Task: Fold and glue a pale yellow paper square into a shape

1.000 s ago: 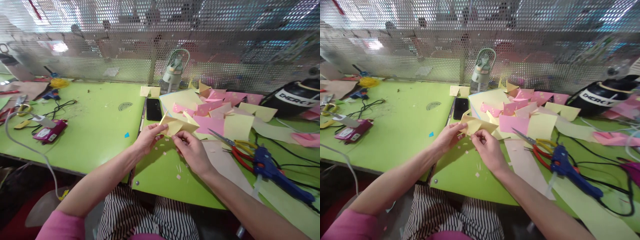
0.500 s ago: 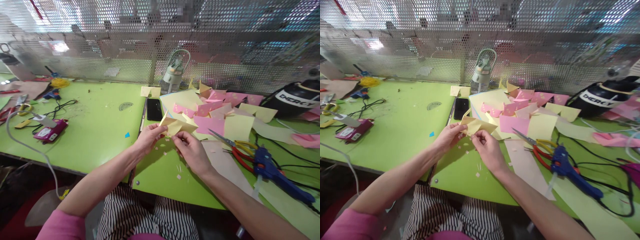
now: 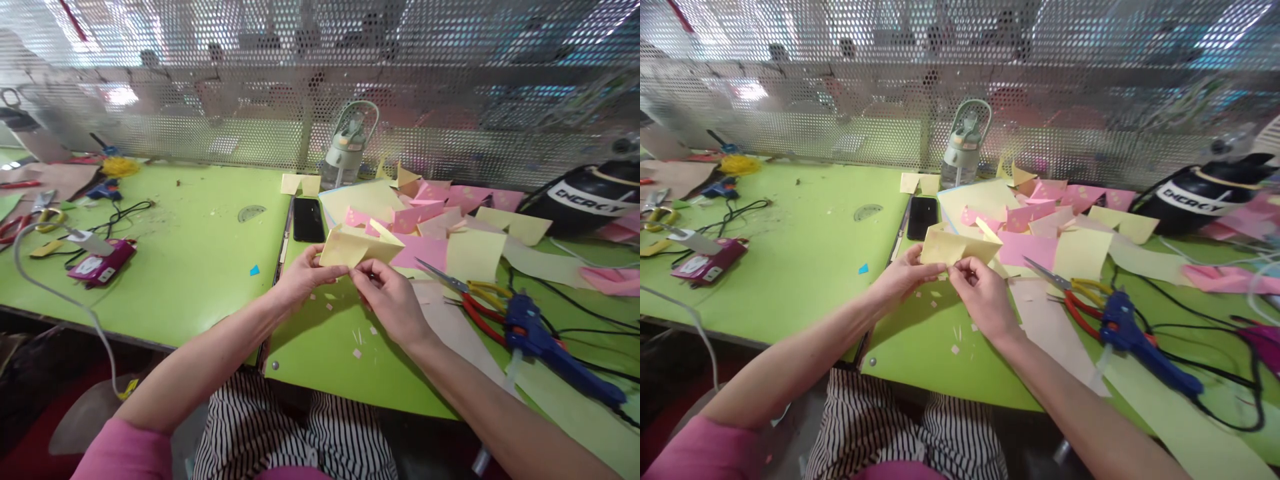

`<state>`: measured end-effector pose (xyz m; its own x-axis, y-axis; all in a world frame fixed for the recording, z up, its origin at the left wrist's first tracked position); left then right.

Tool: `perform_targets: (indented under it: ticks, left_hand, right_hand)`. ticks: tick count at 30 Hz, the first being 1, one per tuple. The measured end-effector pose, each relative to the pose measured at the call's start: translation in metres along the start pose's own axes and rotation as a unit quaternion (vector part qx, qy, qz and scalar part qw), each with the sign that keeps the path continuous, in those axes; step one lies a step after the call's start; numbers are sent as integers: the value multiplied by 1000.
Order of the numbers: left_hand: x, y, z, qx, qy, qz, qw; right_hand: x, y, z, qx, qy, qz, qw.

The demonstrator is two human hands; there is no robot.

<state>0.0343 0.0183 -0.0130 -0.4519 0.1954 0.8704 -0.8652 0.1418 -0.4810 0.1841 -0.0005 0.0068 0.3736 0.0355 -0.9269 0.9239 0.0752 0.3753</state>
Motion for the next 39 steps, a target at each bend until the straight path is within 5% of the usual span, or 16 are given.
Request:
perform_targets:
  ticks: [23,31,39]
  left_hand:
    - [9,-1,4,18,-19,-21,999]
    - [7,3,0,-7,34,18,999]
    - [21,23,-6,49,-31,-42,997]
  right_hand:
    - [-3,-3,2,-5,5,9,1000]
    - [0,6,-3,12,-10,4,1000]
    - [4,9,-3,-30,-21,52,998]
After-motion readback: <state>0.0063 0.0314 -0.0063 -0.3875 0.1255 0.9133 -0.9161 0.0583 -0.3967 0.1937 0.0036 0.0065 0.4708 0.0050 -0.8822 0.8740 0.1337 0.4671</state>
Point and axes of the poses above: each hand's wrist, its own z-axis away from the middle knuckle, its own y-axis out of the back of the hand, x = y × z, the point moved 3 cm from there along -z, towards the middle knuckle, and after that the axes turned 3 degrees about -y, right-handed, at the moved point
